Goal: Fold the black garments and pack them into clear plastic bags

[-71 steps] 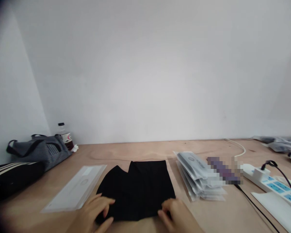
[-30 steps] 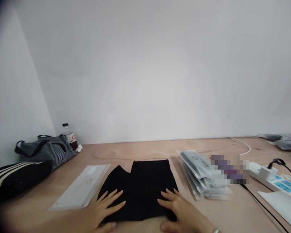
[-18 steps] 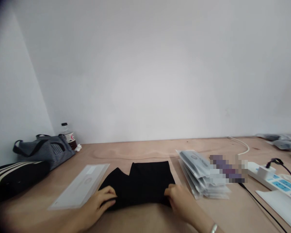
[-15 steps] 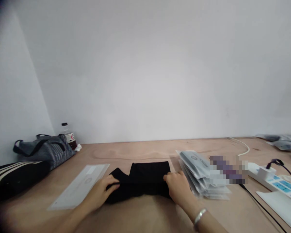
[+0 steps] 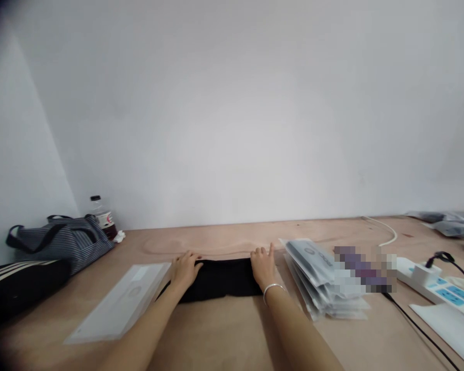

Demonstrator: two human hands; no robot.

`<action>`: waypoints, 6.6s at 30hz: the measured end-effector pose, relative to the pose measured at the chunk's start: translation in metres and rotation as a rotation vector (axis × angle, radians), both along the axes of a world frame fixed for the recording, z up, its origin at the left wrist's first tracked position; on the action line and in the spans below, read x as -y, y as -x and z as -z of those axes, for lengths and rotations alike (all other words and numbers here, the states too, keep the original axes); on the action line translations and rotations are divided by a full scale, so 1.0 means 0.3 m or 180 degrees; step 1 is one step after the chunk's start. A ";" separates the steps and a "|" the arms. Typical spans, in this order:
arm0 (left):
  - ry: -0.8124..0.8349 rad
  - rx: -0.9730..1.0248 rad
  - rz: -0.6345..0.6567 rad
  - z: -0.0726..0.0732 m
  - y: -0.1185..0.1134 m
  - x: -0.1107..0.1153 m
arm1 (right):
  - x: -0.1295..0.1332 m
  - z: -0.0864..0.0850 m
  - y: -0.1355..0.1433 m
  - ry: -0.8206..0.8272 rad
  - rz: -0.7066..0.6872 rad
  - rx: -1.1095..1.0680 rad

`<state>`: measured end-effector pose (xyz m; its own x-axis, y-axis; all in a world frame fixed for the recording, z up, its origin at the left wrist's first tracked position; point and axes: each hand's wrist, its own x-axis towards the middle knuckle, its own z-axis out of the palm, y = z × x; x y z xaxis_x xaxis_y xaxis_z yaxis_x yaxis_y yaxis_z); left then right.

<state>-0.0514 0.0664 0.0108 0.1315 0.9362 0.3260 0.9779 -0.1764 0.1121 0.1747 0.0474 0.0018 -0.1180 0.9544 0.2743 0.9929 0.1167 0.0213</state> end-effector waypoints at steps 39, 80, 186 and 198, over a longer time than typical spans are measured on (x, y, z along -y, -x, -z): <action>0.0683 -0.0104 0.1000 0.128 0.034 0.271 | 0.289 0.091 0.041 0.1024 -0.0690 -0.0731; 0.0714 0.5614 -0.0335 0.119 0.011 0.288 | 0.188 0.125 0.333 0.0748 -0.1056 -0.1095; 0.1470 -0.0252 0.0413 0.082 0.025 0.375 | 0.264 0.095 0.356 0.0529 -0.0465 -0.0904; 0.1607 -0.0285 0.0388 0.060 0.015 0.386 | 0.184 -0.001 0.031 0.1515 -0.2204 -0.0550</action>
